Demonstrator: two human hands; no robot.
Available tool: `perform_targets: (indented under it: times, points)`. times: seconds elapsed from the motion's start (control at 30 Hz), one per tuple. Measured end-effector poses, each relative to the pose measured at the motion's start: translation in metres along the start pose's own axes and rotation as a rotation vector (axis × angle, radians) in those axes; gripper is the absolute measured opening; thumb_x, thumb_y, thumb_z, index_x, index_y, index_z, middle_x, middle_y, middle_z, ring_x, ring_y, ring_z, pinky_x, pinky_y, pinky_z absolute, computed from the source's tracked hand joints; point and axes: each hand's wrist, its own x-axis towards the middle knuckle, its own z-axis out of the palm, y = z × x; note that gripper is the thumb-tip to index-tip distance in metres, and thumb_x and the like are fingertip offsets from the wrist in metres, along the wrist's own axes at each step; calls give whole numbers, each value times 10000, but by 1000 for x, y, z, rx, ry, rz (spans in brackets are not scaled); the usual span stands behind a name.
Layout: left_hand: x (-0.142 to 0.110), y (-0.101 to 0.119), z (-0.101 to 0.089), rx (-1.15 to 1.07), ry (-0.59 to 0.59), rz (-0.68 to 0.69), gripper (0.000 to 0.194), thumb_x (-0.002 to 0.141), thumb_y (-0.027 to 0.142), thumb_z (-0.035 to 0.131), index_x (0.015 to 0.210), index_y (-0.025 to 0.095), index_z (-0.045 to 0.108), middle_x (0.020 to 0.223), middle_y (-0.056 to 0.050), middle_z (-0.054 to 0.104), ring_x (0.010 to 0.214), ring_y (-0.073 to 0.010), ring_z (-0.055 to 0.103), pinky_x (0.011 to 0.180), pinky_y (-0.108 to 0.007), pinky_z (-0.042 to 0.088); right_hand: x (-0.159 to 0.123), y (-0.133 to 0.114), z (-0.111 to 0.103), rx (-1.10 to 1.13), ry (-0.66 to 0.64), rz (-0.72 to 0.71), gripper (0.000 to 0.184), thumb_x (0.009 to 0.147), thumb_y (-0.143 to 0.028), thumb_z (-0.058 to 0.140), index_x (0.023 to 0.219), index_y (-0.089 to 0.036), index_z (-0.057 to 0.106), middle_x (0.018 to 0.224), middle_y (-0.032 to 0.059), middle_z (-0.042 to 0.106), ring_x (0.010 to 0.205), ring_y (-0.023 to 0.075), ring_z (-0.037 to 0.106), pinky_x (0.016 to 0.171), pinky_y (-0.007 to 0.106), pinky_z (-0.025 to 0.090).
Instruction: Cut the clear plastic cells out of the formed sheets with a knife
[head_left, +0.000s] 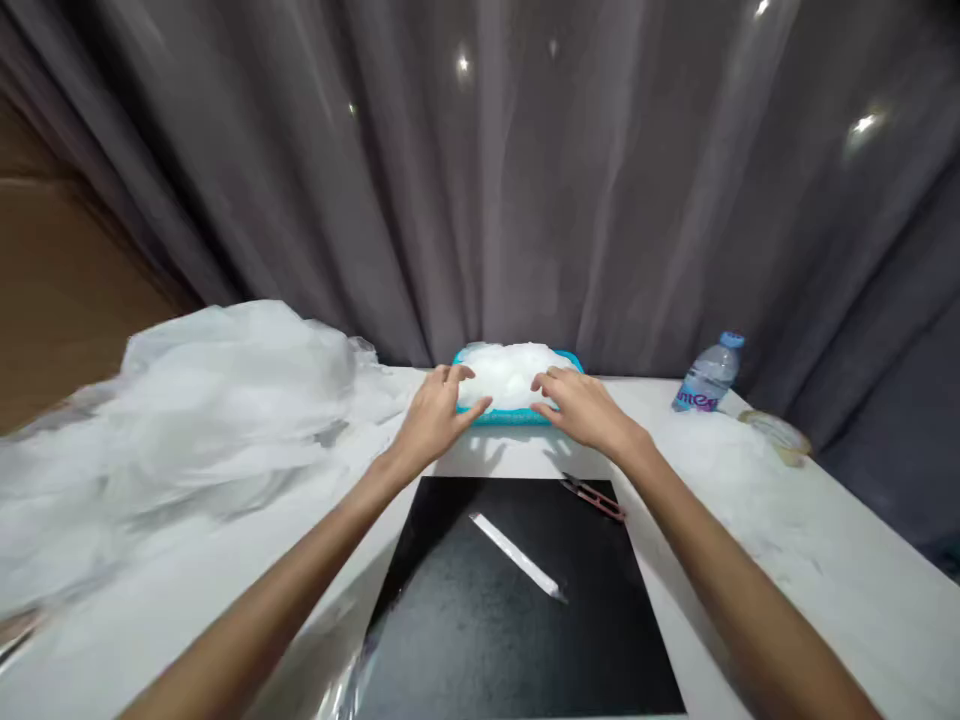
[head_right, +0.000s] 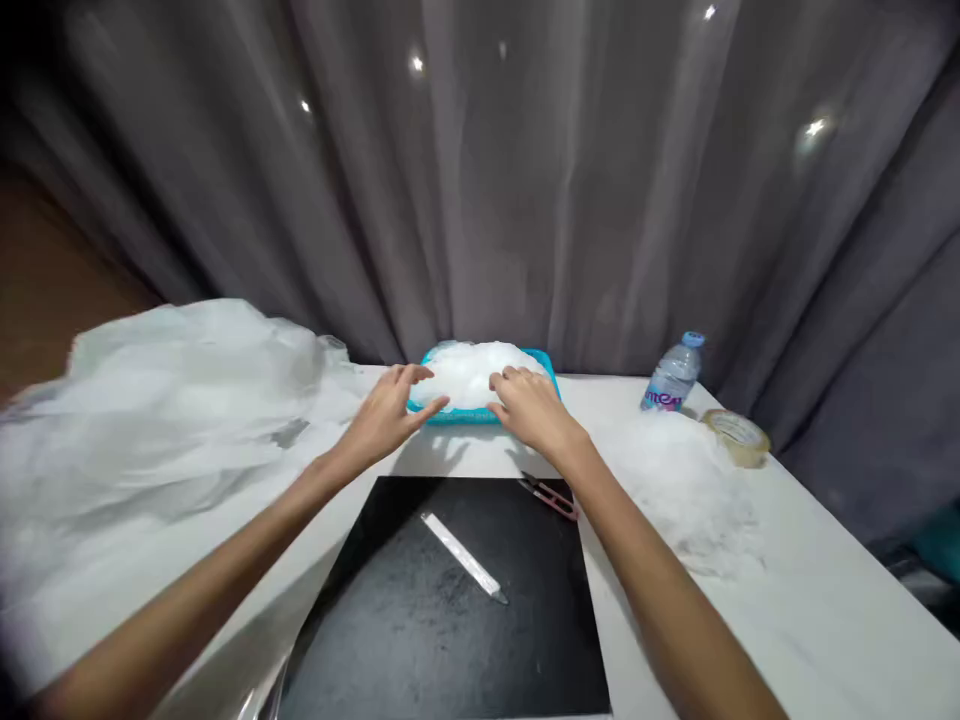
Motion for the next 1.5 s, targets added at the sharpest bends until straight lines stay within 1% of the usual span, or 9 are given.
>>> perform_targets:
  times: [0.23,0.53,0.7,0.9,1.03,1.13,1.2,1.33,1.5]
  points:
    - [18,3,34,47,50,-67,266,989,263,652,1218,165,559,1204,-164,644,1159,-358,641,933,-442,540,33,6,26,-23,24,109,165,1039,-246,590,1160,-181,681,1219,116,766,1064,264,711,840,330,457]
    - [28,-9,41,-10,81,-13,249,996,224,614,1232,161,567,1245,-176,607,1178,-369,605,1018,-489,500,41,5,41,-20,137,92,318,1089,-383,510,1218,-127,650,1059,151,791,936,295,726,776,357,446]
    - [22,-12,34,-84,64,2,281,979,243,620,1232,127,582,1253,-196,557,1205,-384,555,1077,-546,455,47,0,49,61,256,-8,67,962,-149,631,966,-156,698,1046,149,770,1008,277,679,844,347,454]
    - [16,1,12,-268,60,0,420,1005,434,606,1292,130,566,1287,-189,533,1279,-379,524,1142,-591,404,43,11,36,274,601,107,237,1056,-252,387,962,-197,597,1034,135,679,1014,275,616,891,387,475]
    - [16,33,-14,-538,-29,99,529,1007,492,616,1435,219,466,1390,-131,583,1256,-263,623,1074,-418,526,37,7,18,486,772,233,388,1120,-321,155,1071,-207,522,889,65,623,787,216,638,744,347,513]
    - [14,55,-45,-1070,-185,112,471,982,435,678,1352,191,518,1195,-103,713,1012,-225,735,875,-342,599,19,0,-14,946,502,-20,332,1089,-507,427,992,-226,576,767,-10,608,591,149,583,563,271,480]
    - [9,63,-68,-1172,-268,80,348,927,380,775,1161,169,628,954,-42,747,833,-184,739,713,-259,574,-1,-4,-39,1127,248,-175,335,1009,-528,619,925,-207,664,794,6,651,661,145,607,563,250,483]
    - [-19,62,-95,-1259,-526,30,203,888,268,830,940,158,667,810,-16,769,750,-150,731,689,-219,565,-48,-12,-62,1269,81,-120,277,901,-468,794,903,-194,751,850,22,706,706,141,646,596,243,541]
    - [-75,58,-82,-1345,-658,-196,203,897,303,819,977,167,692,877,-24,789,765,-146,725,689,-215,570,-86,-31,-37,1481,-149,44,266,974,-448,714,1035,-190,742,858,26,715,728,139,684,580,225,563]
